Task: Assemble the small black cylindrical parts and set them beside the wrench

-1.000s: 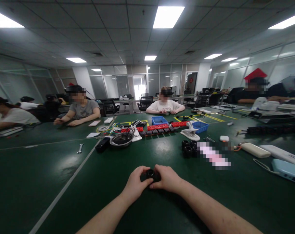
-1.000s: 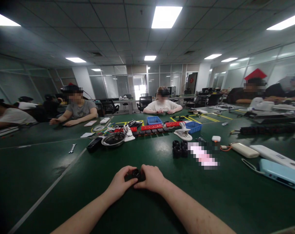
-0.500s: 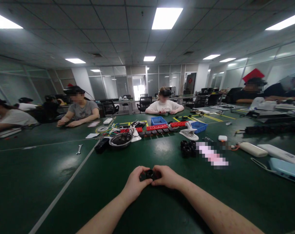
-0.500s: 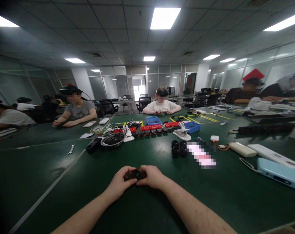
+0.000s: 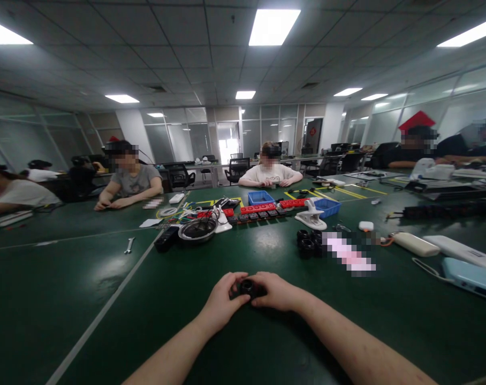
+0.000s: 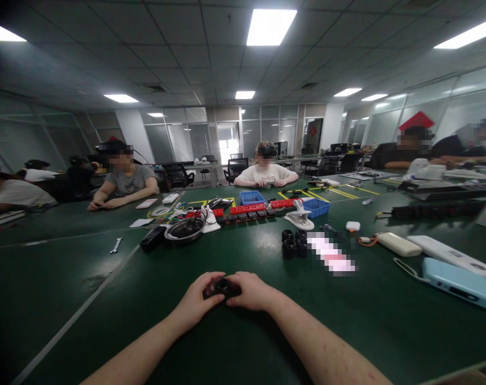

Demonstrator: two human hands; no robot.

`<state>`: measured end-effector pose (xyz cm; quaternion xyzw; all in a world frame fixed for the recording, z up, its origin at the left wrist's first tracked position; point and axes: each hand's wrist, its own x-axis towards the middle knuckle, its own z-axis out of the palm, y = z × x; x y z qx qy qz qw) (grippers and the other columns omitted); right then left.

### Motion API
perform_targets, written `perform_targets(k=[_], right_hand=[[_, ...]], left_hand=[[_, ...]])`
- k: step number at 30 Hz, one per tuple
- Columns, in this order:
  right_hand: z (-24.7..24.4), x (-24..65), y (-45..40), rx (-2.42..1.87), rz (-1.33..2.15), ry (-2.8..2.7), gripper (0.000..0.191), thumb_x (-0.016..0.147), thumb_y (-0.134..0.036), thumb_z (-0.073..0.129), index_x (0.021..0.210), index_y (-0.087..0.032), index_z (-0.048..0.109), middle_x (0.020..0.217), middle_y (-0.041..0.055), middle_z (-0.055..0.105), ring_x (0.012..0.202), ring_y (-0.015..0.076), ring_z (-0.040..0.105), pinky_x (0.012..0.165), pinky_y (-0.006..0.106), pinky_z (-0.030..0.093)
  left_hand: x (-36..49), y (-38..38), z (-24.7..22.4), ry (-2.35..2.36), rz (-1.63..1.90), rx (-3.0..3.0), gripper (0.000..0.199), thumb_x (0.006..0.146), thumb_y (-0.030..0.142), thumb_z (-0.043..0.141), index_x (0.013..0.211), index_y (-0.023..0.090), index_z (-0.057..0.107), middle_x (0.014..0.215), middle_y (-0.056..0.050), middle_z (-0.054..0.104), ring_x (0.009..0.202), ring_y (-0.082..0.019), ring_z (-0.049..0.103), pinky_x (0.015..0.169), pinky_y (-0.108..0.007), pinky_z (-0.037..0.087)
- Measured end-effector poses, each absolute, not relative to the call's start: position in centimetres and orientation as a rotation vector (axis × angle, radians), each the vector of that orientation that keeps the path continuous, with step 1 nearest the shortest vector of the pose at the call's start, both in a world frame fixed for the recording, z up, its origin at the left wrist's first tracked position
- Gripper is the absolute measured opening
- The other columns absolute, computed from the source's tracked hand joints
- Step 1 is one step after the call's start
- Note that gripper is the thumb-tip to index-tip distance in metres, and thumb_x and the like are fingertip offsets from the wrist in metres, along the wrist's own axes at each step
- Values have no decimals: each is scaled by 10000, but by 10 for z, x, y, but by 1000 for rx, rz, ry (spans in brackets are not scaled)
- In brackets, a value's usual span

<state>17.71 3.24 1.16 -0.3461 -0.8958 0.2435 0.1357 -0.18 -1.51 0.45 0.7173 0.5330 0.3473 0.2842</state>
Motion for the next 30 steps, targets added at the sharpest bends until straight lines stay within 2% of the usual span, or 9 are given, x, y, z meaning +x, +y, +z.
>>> perform_targets(k=[5,9,12,15,19,21,24,27,30], right_hand=[[5,175,37,-1055,849,-2545,247,630,-285,669,836,-179,586,779,-17,590,698,130,527,587,206,362],[-1,166,33,-1215,608,-2520,358,577,-430,679,795,-180,544,719,-14,575,631,130,508,509,204,313],[-2,157,26,-1313,314,-2525,399,601,-510,620,804,-176,542,741,31,594,644,168,532,532,237,328],[1,155,22,-1334,230,-2543,439,610,-542,593,831,-165,553,769,67,607,675,204,550,566,265,356],[6,165,26,-1090,470,-2591,487,590,-474,655,962,-176,558,849,52,608,736,192,545,615,258,378],[7,172,31,-937,688,-2607,387,640,-370,648,973,-190,566,818,13,599,704,149,532,598,225,372],[4,179,40,-885,926,-2587,215,680,-266,618,871,-169,592,709,-25,560,623,104,497,545,194,347],[1,178,43,-941,993,-2540,178,655,-265,642,775,-152,576,666,-39,531,597,91,475,521,184,331],[-1,171,37,-1111,837,-2503,282,601,-347,683,757,-159,541,668,-33,536,592,98,469,493,188,311]], left_hand=[[-1,-16,5,1353,933,1958,317,669,200,608,984,226,584,910,-27,556,801,-173,518,687,-270,410],[4,-16,0,1490,1032,1912,270,622,193,640,886,193,583,847,-17,549,784,-182,514,695,-292,403],[6,-16,-3,1556,1077,1895,242,617,193,642,848,185,569,821,-9,541,776,-181,514,698,-297,406],[5,-17,-2,1531,1073,1916,250,635,187,629,877,189,569,837,-15,545,792,-184,517,709,-302,412],[2,-18,2,1435,1004,1942,301,670,178,599,967,219,575,924,-29,565,861,-193,526,747,-312,422],[0,-19,5,1387,980,1944,338,683,176,591,1016,228,568,963,-32,569,890,-189,529,775,-314,423],[0,-20,8,1348,960,1943,364,689,175,591,1047,233,562,981,-32,574,904,-182,532,797,-311,421],[1,-20,8,1354,951,1942,347,675,176,606,1016,229,577,956,-32,582,892,-186,536,788,-314,420],[3,-18,3,1416,997,1924,302,649,176,629,947,208,590,918,-32,584,871,-194,536,774,-318,413]])
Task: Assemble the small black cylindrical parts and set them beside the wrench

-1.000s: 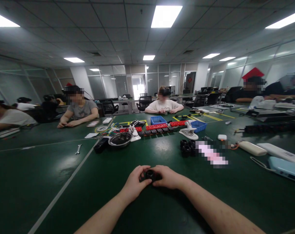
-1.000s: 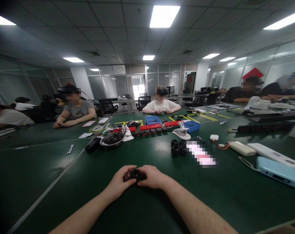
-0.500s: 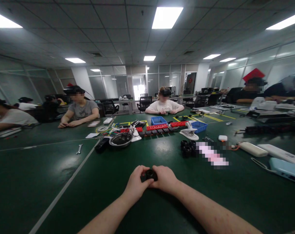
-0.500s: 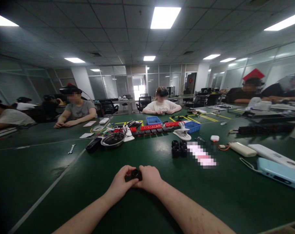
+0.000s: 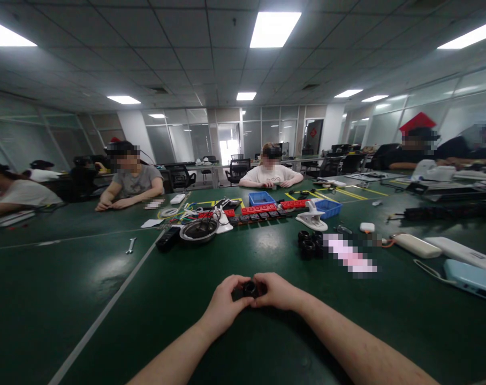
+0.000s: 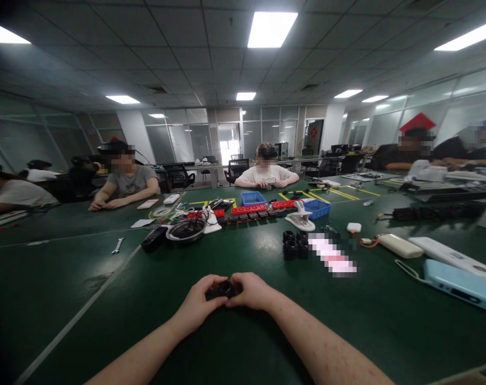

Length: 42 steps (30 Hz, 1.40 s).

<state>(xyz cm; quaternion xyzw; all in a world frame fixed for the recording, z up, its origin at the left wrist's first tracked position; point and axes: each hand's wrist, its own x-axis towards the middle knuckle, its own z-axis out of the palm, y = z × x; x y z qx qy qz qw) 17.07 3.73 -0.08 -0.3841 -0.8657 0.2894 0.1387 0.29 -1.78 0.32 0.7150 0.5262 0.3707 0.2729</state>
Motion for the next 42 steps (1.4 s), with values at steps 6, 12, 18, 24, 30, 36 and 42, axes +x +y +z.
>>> perform_targets(k=[6,12,18,24,30,36,42], right_hand=[[6,155,21,-1382,261,-2532,359,667,-497,558,789,-159,544,742,56,595,672,194,544,585,274,363],[13,164,19,-1081,504,-2491,514,593,-409,672,1030,-180,529,975,70,583,884,231,534,750,320,395],[12,173,29,-952,948,-2467,350,650,-158,627,995,-173,570,909,18,603,788,154,552,686,238,409],[3,166,31,-1145,717,-2522,291,601,-275,677,844,-162,562,790,8,585,688,150,533,564,221,372],[3,154,20,-1326,250,-2529,434,599,-511,623,827,-150,542,803,73,589,741,225,545,642,304,387],[9,167,25,-1080,496,-2582,488,587,-453,673,975,-184,552,899,48,563,828,199,517,697,282,389],[9,175,33,-1034,672,-2649,258,631,-329,666,819,-165,602,787,7,561,706,139,513,586,217,363]], left_hand=[[5,-14,-5,1531,1074,1871,242,639,192,625,874,179,567,850,-21,570,817,-190,536,743,-313,410],[0,-15,-1,1433,1027,1926,309,667,166,592,974,199,576,940,-44,579,874,-196,527,776,-316,408],[-3,-16,4,1386,980,1927,341,681,169,592,1019,208,578,985,-51,588,906,-197,531,802,-314,409],[2,-17,4,1472,985,1898,306,651,193,622,955,199,589,938,-42,590,879,-205,534,772,-321,407],[6,-15,-1,1538,1048,1867,228,628,205,635,847,185,574,849,-25,586,841,-209,537,758,-326,402],[1,-17,3,1429,964,1903,289,654,193,616,940,197,571,949,-42,579,893,-203,524,768,-310,403],[-1,-19,9,1382,911,1903,315,662,184,615,973,208,571,974,-38,580,912,-196,528,805,-308,402]])
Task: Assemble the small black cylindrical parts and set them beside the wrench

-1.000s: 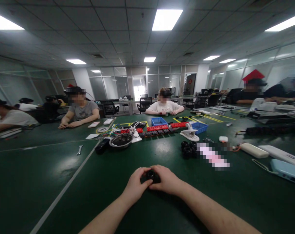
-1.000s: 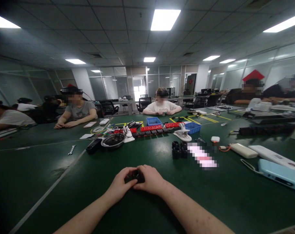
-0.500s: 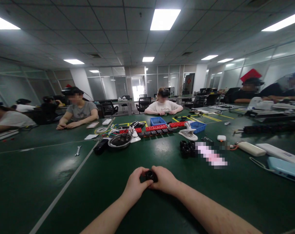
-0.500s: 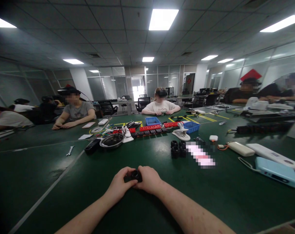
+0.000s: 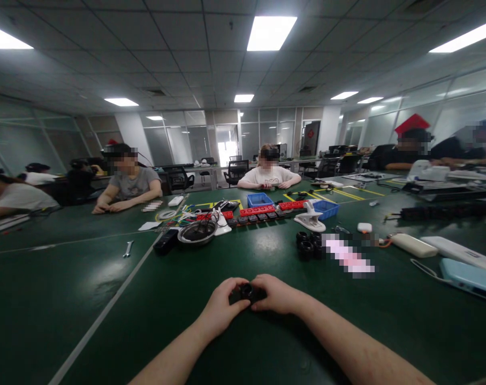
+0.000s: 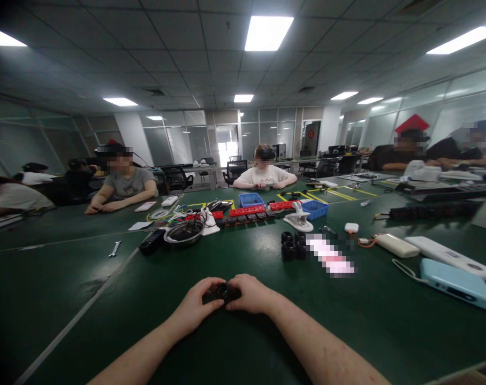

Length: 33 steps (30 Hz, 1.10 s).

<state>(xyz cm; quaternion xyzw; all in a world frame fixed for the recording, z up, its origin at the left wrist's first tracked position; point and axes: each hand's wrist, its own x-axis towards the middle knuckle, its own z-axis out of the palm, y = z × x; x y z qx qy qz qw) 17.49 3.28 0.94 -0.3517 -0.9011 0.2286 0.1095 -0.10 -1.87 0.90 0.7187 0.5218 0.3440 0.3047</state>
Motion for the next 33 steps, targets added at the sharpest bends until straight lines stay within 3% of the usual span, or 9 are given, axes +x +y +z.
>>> perform_targets(k=[7,11,13,16,19,22,26,30,33], right_hand=[[7,161,23,-1355,324,-2574,483,566,-589,621,809,-174,579,764,54,596,689,197,542,572,259,352],[24,171,18,-1282,507,-2572,606,533,-650,606,909,-180,540,853,59,593,731,203,545,581,258,355],[31,174,16,-1253,547,-2472,584,623,-624,557,1004,-184,505,887,55,583,758,193,538,599,257,357],[30,169,13,-1189,437,-2369,585,684,-559,545,1126,-186,453,940,62,566,837,200,521,678,277,365],[23,158,10,-1143,385,-2438,424,696,-493,567,1004,-202,546,884,48,572,816,197,521,698,286,365],[19,156,12,-1104,426,-2374,253,734,-406,549,883,-203,570,829,31,566,785,176,515,681,269,370],[20,168,23,-1073,529,-2053,255,711,-279,557,936,-194,474,867,17,538,763,144,492,658,243,375],[8,174,37,-1152,627,-1998,267,602,-160,583,788,-193,394,714,-32,478,644,121,443,569,221,347],[-6,172,45,-1136,674,-2013,309,580,-152,604,773,-200,367,739,-34,479,655,119,445,570,213,346]], left_hand=[[4,-18,2,1519,973,1906,247,643,236,633,876,192,564,893,-33,576,871,-212,523,757,-313,404],[-3,-15,-3,1528,971,1940,442,604,286,666,1015,204,526,1039,-63,534,958,-234,496,814,-344,396],[-7,-13,-4,1541,950,1969,529,578,326,686,1062,208,509,1076,-71,518,983,-244,486,832,-353,386],[-8,-11,-5,1583,850,2084,425,573,372,683,945,198,573,952,-55,562,905,-244,511,781,-347,391],[-4,-12,-4,1627,783,2168,238,620,335,641,808,195,602,828,-36,577,824,-227,521,727,-326,386],[0,-13,-2,1641,783,2155,213,629,334,635,793,202,604,813,-28,582,811,-222,522,713,-316,379],[1,-14,0,1719,726,2107,293,603,397,654,806,193,598,827,-26,584,814,-223,528,713,-312,379],[0,-14,1,1841,671,2076,305,612,410,647,823,199,585,850,-23,584,837,-218,532,743,-314,380],[-1,-15,3,1902,625,2059,319,636,434,622,851,203,581,877,-29,584,872,-225,529,770,-324,377]])
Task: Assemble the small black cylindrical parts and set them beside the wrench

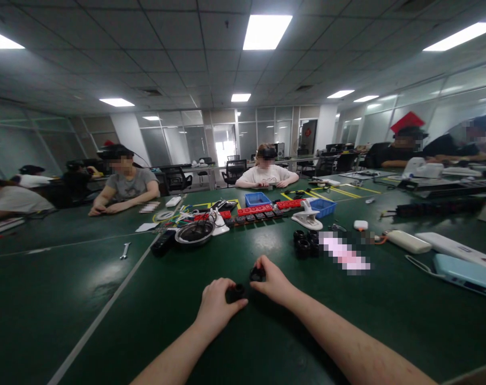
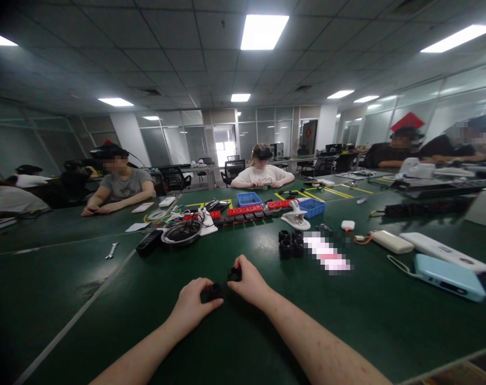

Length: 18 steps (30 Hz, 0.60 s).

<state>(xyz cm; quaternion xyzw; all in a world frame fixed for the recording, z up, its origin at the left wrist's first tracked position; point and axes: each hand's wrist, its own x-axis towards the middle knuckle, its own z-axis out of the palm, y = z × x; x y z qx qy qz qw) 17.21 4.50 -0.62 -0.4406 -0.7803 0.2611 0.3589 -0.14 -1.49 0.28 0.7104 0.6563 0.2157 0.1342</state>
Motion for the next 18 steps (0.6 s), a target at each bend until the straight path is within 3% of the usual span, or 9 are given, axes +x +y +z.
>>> perform_targets(k=[4,8,13,18], right_hand=[[-11,173,49,-1302,602,-2095,377,541,-173,663,820,-192,411,800,-5,512,733,151,478,640,246,364],[12,181,42,-1336,376,-2113,430,568,-333,688,902,-179,465,933,50,526,888,200,470,755,298,357],[42,180,15,-1418,654,-2418,299,688,-426,575,868,-190,540,783,26,586,678,159,531,558,242,365],[24,157,-1,-1403,539,-2505,407,646,-463,599,960,-207,558,861,47,609,734,184,558,567,241,365]], left_hand=[[-6,-15,3,1878,598,2097,389,620,475,625,902,210,581,942,-35,571,924,-233,505,797,-331,371],[-16,-14,5,1757,568,2173,465,601,509,635,961,219,581,992,-41,554,953,-238,484,815,-333,363],[-30,-9,7,1611,534,2209,354,622,440,648,894,216,613,939,-24,571,906,-214,503,787,-305,369],[-28,-11,4,1596,563,2294,279,627,406,655,807,198,602,862,-12,566,856,-193,507,744,-285,377]])
